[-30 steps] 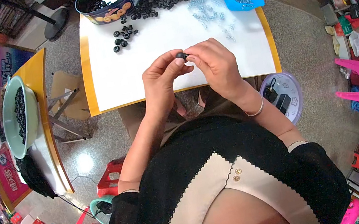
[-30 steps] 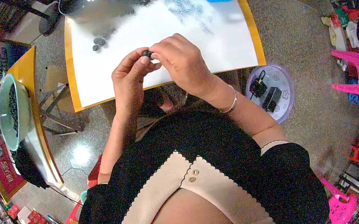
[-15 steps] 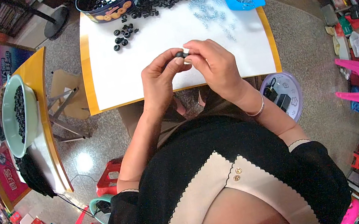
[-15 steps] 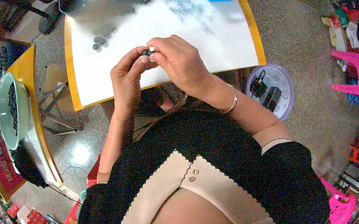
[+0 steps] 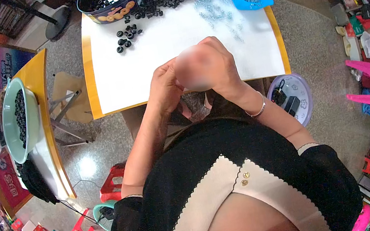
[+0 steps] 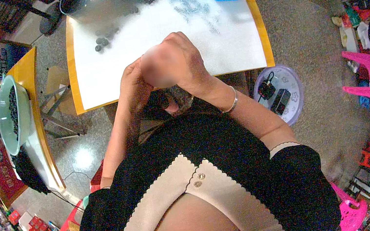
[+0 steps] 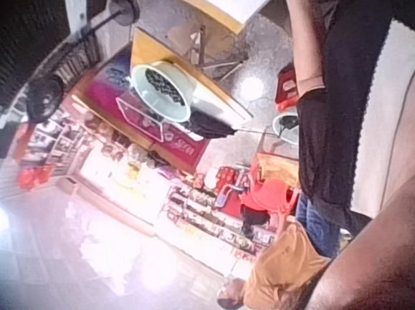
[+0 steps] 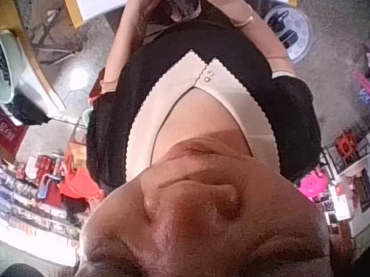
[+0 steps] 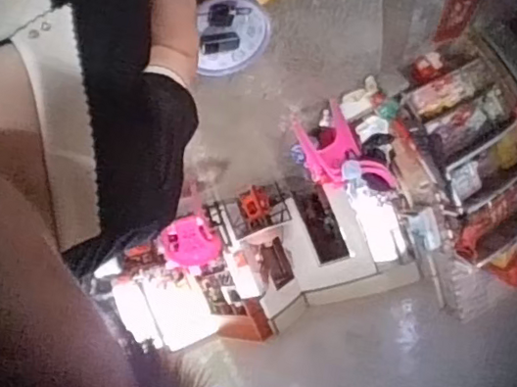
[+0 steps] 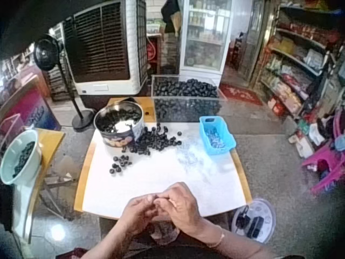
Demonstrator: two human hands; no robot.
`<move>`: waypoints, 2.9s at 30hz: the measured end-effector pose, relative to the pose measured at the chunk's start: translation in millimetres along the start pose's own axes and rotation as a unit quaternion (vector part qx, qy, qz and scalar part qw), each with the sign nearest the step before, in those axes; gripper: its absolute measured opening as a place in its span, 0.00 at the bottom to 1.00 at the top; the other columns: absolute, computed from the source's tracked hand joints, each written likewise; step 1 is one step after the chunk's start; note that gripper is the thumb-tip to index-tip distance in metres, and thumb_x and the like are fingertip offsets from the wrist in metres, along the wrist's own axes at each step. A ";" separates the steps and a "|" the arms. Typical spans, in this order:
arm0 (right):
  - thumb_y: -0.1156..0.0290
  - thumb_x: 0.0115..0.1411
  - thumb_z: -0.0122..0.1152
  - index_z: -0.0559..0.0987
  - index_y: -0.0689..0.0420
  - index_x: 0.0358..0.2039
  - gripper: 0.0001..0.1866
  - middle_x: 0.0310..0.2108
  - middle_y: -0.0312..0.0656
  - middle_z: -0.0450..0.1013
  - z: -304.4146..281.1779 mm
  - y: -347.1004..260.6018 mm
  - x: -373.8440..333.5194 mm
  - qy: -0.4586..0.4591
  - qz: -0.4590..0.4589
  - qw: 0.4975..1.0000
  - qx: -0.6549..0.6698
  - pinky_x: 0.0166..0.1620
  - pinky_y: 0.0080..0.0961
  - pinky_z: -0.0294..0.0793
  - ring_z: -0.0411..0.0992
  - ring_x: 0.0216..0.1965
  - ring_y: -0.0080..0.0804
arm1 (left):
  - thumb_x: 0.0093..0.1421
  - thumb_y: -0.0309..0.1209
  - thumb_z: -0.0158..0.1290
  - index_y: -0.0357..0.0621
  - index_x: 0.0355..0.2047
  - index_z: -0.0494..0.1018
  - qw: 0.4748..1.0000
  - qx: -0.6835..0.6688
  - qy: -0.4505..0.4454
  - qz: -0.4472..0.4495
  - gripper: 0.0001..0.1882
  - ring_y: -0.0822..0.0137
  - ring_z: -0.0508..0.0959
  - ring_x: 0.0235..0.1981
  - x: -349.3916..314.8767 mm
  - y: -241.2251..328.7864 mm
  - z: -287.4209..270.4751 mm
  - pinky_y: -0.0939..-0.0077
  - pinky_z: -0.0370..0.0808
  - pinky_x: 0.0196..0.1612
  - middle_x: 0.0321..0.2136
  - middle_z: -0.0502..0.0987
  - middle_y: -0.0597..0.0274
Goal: Assembling small black plastic grommets or bushings.
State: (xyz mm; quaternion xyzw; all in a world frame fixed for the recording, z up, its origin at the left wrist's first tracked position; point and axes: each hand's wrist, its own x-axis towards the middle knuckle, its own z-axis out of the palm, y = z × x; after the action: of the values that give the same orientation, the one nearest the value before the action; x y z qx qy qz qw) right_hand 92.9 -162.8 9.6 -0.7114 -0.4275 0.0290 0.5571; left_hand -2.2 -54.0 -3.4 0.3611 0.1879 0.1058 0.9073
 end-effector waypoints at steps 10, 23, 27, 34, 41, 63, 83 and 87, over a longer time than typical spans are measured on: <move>0.70 0.49 0.59 0.74 0.58 0.27 0.06 0.27 0.41 0.67 -9.4 2.6 -1.1 -0.053 -0.083 0.995 -0.032 0.35 0.30 0.66 0.65 0.31 0.37 | 0.59 0.38 0.49 0.32 0.38 0.71 0.989 -0.003 -0.095 -0.109 0.17 0.70 0.75 0.24 3.8 8.5 -16.3 0.78 0.75 0.31 0.24 0.73 0.61; 0.73 0.51 0.54 0.74 0.59 0.36 0.10 0.34 0.43 0.67 -5.4 2.7 4.2 -0.054 -0.073 0.994 -0.064 0.42 0.31 0.66 0.64 0.38 0.40 | 0.61 0.33 0.45 0.33 0.41 0.70 0.999 0.034 0.006 -0.032 0.14 0.75 0.66 0.24 7.9 5.5 3.5 0.82 0.66 0.28 0.27 0.70 0.64; 0.74 0.48 0.57 0.75 0.59 0.34 0.11 0.35 0.43 0.66 -9.7 0.4 10.1 -0.086 -0.086 0.991 -0.062 0.42 0.31 0.66 0.64 0.38 0.40 | 0.61 0.35 0.47 0.34 0.43 0.70 0.996 0.086 0.020 -0.019 0.16 0.74 0.69 0.27 5.5 4.2 0.1 0.82 0.67 0.31 0.29 0.72 0.65; 0.72 0.49 0.57 0.76 0.58 0.31 0.08 0.31 0.42 0.70 -27.4 8.6 70.5 -0.048 -0.044 0.998 -0.022 0.40 0.29 0.67 0.67 0.34 0.39 | 0.61 0.41 0.46 0.33 0.49 0.65 0.998 0.047 -0.037 -0.006 0.23 0.73 0.68 0.29 8.0 13.5 -5.6 0.77 0.69 0.34 0.35 0.72 0.61; 0.69 0.52 0.57 0.77 0.58 0.35 0.10 0.29 0.41 0.75 -52.4 68.4 263.0 0.123 -0.096 0.966 -0.204 0.37 0.22 0.70 0.73 0.32 0.29 | 0.63 0.38 0.43 0.34 0.47 0.66 0.997 0.057 0.036 -0.021 0.19 0.73 0.69 0.28 18.3 10.1 -33.1 0.77 0.70 0.32 0.32 0.72 0.60; 0.71 0.45 0.61 0.77 0.54 0.27 0.06 0.28 0.39 0.68 94.4 60.0 127.7 -0.193 -0.250 0.944 -0.095 0.39 0.32 0.65 0.65 0.34 0.37 | 0.62 0.32 0.45 0.33 0.45 0.67 0.998 -0.039 -0.042 -0.027 0.15 0.74 0.71 0.27 21.4 9.7 -46.6 0.81 0.72 0.34 0.30 0.72 0.61; 0.74 0.46 0.62 0.78 0.57 0.32 0.10 0.33 0.39 0.69 44.6 14.3 58.2 -0.114 -0.069 0.991 -0.021 0.40 0.24 0.68 0.67 0.38 0.32 | 0.59 0.27 0.49 0.31 0.44 0.67 0.989 -0.067 0.105 0.083 0.14 0.72 0.74 0.28 15.7 26.6 -41.9 0.79 0.75 0.34 0.31 0.74 0.58; 0.75 0.48 0.61 0.78 0.58 0.33 0.10 0.34 0.40 0.69 20.6 11.7 41.7 -0.056 -0.086 0.992 -0.073 0.39 0.24 0.68 0.67 0.38 0.31 | 0.59 0.28 0.49 0.34 0.43 0.68 0.994 -0.066 0.064 0.060 0.13 0.71 0.74 0.28 20.1 15.4 -31.3 0.79 0.75 0.35 0.32 0.74 0.57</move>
State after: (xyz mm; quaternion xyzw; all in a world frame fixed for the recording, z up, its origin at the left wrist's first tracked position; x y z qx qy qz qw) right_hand 115.3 -120.5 10.4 -0.7078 -0.5187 -0.0103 0.4794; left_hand 2.2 -17.1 -18.9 0.3035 0.2162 0.1947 0.9073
